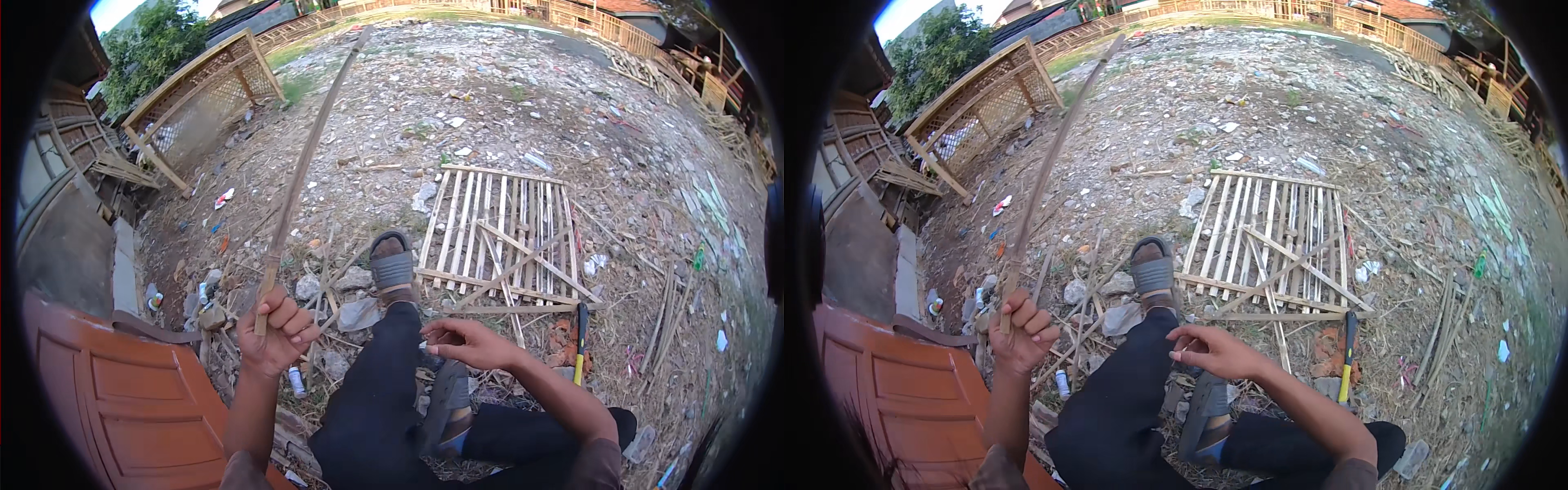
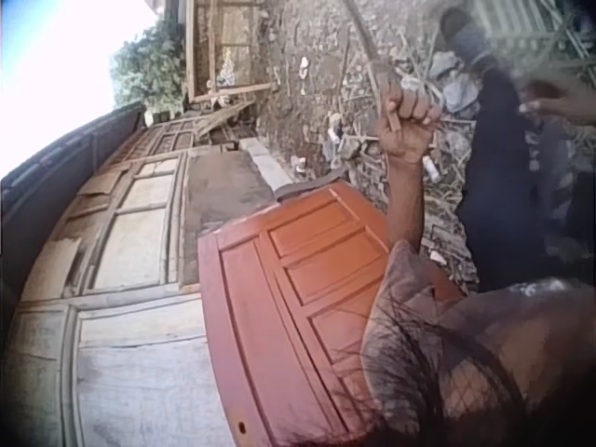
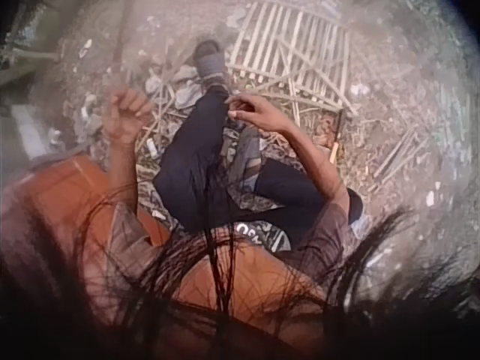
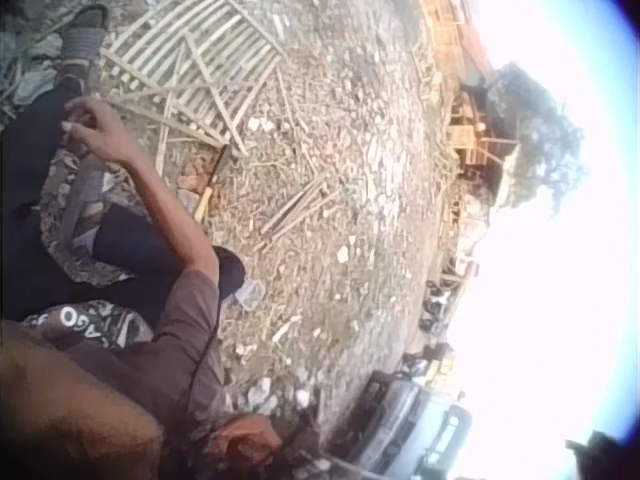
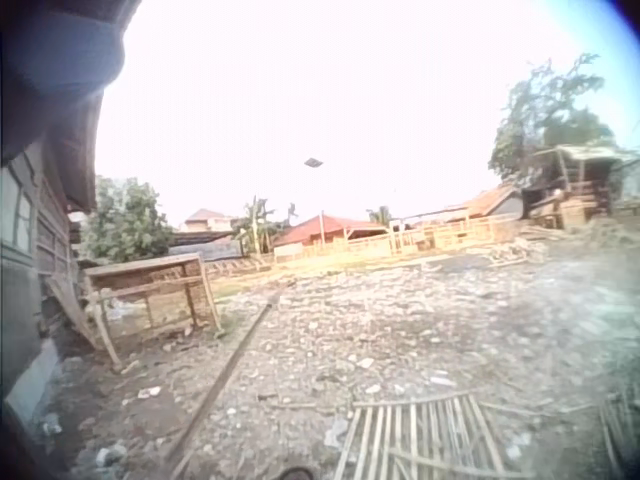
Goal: The person joins bamboo sticks by hand using a hammer and nails, while sitting on the ground.
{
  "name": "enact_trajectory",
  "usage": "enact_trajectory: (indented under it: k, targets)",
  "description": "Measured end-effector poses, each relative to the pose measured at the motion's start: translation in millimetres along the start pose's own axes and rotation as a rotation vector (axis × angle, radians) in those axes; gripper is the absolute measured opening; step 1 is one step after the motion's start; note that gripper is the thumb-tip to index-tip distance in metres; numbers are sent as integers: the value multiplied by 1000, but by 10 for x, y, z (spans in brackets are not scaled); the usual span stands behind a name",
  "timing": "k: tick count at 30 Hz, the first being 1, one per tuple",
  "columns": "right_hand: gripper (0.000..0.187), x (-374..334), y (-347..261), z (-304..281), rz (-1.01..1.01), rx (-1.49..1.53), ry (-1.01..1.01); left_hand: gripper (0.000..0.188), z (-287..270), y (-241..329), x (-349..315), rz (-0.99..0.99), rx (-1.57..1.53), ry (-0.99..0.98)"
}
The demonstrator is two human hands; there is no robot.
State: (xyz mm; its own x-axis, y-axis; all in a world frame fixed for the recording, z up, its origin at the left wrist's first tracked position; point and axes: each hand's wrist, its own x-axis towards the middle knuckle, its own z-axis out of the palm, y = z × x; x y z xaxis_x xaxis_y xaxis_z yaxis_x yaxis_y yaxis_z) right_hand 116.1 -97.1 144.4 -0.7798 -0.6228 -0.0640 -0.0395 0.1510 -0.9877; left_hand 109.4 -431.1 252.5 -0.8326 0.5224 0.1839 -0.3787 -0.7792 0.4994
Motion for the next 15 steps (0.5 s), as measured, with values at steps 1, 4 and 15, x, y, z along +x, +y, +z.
enact_trajectory:
  k: [1,4,15]
  targets:
    - [44,-285,11,-87,1,-38,-5,20,77,-21,119,-47,13,-8]
    - [44,-1315,147,-471,268,53,-56,21,296,-220,605,-247,46,-71]
    - [50,-2361,569,61,230,705,459,33,540,-2135,1606,-1162,190,-121]
